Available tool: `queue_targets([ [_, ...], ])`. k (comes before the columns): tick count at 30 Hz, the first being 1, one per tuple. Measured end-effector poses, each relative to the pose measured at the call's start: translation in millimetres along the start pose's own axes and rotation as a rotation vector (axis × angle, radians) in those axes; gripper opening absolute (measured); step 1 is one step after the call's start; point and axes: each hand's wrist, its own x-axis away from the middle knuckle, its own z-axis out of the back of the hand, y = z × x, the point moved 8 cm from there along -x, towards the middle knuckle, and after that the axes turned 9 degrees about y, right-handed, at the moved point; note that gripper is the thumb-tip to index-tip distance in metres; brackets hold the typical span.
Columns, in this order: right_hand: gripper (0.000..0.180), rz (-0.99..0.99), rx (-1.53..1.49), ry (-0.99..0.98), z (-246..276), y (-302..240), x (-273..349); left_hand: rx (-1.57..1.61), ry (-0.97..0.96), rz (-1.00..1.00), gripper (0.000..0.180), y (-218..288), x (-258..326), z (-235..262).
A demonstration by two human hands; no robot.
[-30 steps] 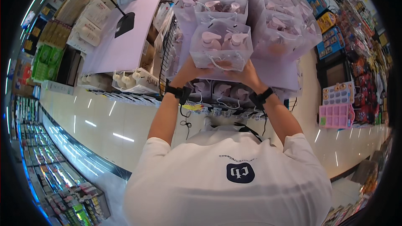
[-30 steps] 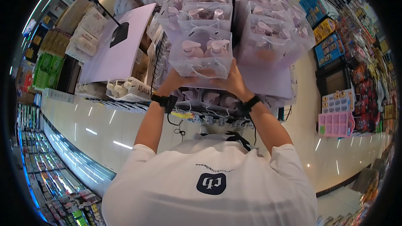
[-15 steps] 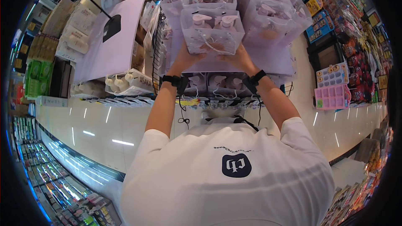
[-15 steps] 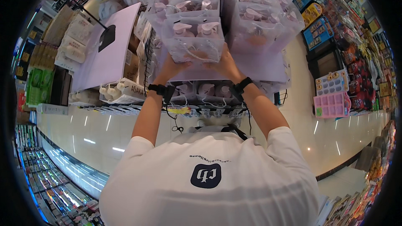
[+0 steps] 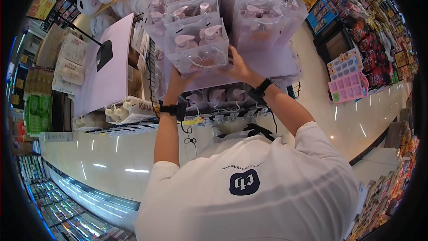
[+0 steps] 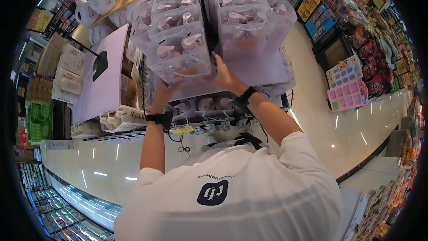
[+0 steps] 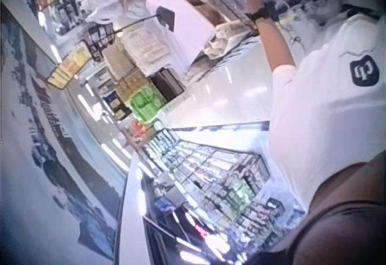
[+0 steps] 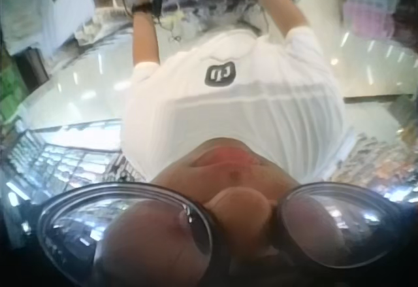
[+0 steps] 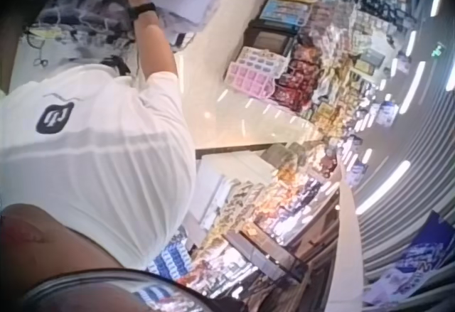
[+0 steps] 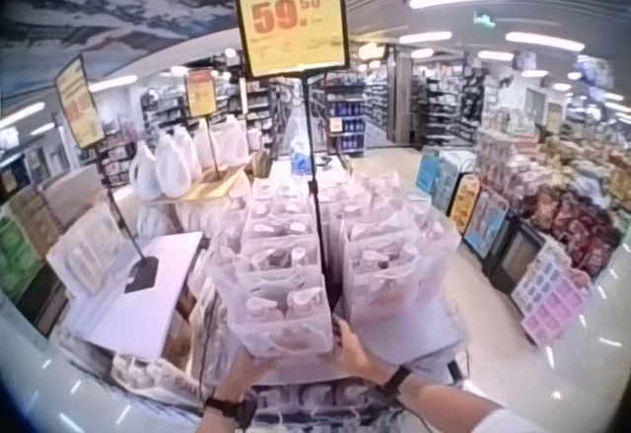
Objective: Move items from a shopping cart and place them onto the supermarket shelves.
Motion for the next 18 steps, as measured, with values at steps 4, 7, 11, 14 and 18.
queue_targets([
  [4, 0.093, 0.018, 0.158, -0.080, 17, -8, 12, 0.071, 0.230, -0.007, 0.077, 24, 24, 3],
  [7, 0.078, 0.126, 0.262, -0.136, 26, -16, 21, -0.012, 0.413, 0.010, 0.077, 23, 50, 14],
  [11, 0.057, 0.090, 0.052, -0.247, 37, -13, 31, -0.134, 0.777, 0.078, 0.065, 28, 117, 19],
  [14, 0.034, -0.008, 0.085, -0.422, 39, -19, 34, -0.217, 1.045, 0.124, 0.047, 26, 178, 9],
  [18, 0.024, 0.107, -0.035, -0.679, 7, -20, 67, -0.266, 1.276, 0.292, 0.036, 40, 283, -32],
])
